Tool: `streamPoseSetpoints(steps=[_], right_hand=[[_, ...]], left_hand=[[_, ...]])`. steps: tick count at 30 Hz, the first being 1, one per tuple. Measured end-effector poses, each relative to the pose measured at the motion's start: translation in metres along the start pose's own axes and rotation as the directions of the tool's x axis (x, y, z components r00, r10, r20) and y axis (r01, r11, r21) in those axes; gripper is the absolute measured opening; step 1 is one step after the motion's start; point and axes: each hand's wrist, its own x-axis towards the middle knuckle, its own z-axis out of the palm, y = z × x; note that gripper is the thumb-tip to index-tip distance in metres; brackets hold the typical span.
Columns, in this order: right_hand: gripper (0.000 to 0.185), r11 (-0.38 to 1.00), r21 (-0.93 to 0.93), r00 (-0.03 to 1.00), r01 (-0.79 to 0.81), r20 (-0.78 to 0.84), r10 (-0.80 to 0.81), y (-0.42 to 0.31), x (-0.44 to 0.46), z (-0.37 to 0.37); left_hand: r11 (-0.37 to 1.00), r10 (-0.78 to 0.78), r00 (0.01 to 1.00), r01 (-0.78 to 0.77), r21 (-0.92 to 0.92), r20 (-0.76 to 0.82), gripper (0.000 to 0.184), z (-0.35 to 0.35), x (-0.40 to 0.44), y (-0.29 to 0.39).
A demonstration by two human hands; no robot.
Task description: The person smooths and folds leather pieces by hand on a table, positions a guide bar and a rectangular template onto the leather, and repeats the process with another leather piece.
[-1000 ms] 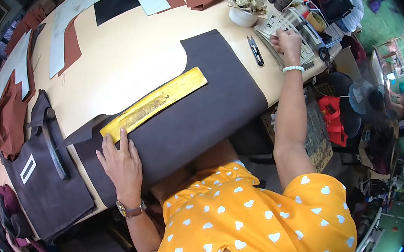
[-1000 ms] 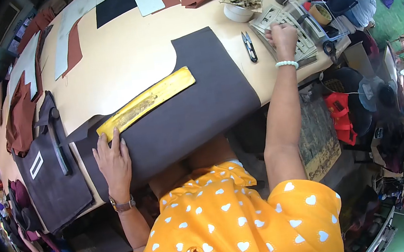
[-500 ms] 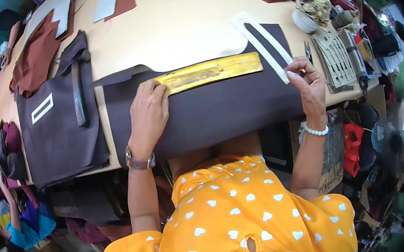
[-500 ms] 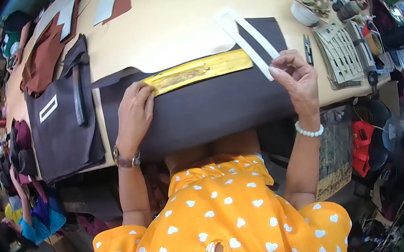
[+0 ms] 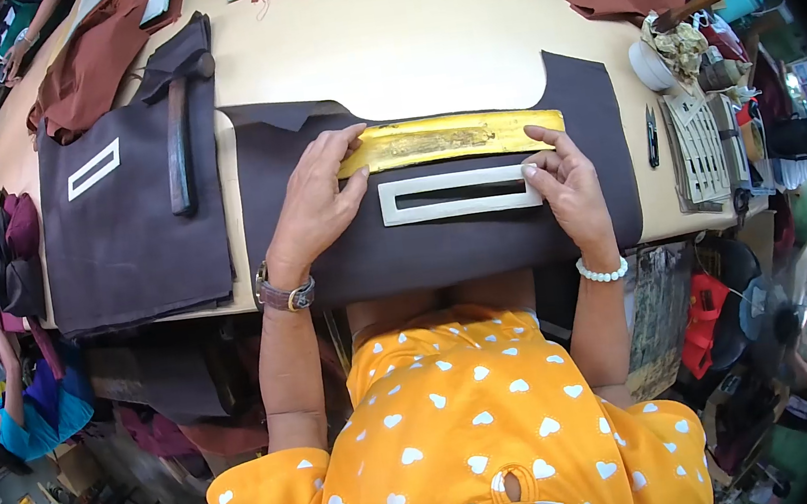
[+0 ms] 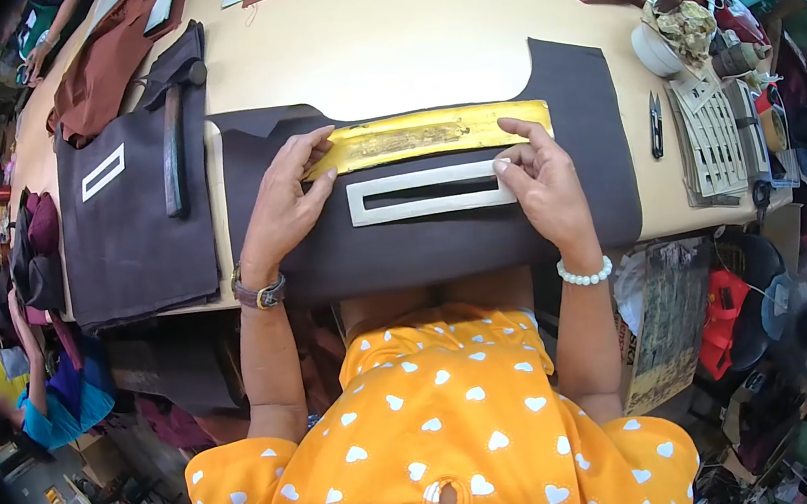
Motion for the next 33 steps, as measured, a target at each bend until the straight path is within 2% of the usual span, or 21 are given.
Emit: streamPoseSetpoints(steps=[2,11,20,26,27,33], right_hand=[[0.043,0.997,-0.073,1.000,-0.007,-0.010,0.006,-0.001,0.003,0.002],[0.042,0.996,-0.081,0.999,-0.023,-0.050,0.019,0.003,0.011,0.002],[0.042,0.993,-0.120,0.998,-0.018,-0.061,0.011,0.008,0.016,0.001],[0.042,0.946,-0.320,0.968,0.046,-0.218,-0.121,0.007,0.002,0.002],[0.043,0.949,-0.315,0.971,0.009,-0.226,-0.084,0.008,-0.001,0.000],[0.042,0.966,-0.255,0.950,0.030,-0.293,-0.107,0.014,-0.003,0.005]], left_hand=[[0.999,0.033,0.999,-0.033,-0.001,0.008,0.042,-0.001,-0.001,0.000],[0.995,0.068,0.997,-0.070,0.071,0.019,0.053,-0.001,-0.001,0.002],[0.992,0.065,0.998,-0.065,0.104,0.004,0.055,0.002,-0.003,0.004],[0.993,0.034,0.999,-0.036,0.114,0.019,0.055,0.002,-0.005,0.006],[0.994,0.027,0.999,-0.029,0.107,0.020,0.055,0.002,-0.005,0.007],[0.994,0.049,0.999,-0.051,0.095,0.021,0.054,0.004,-0.005,0.007]])
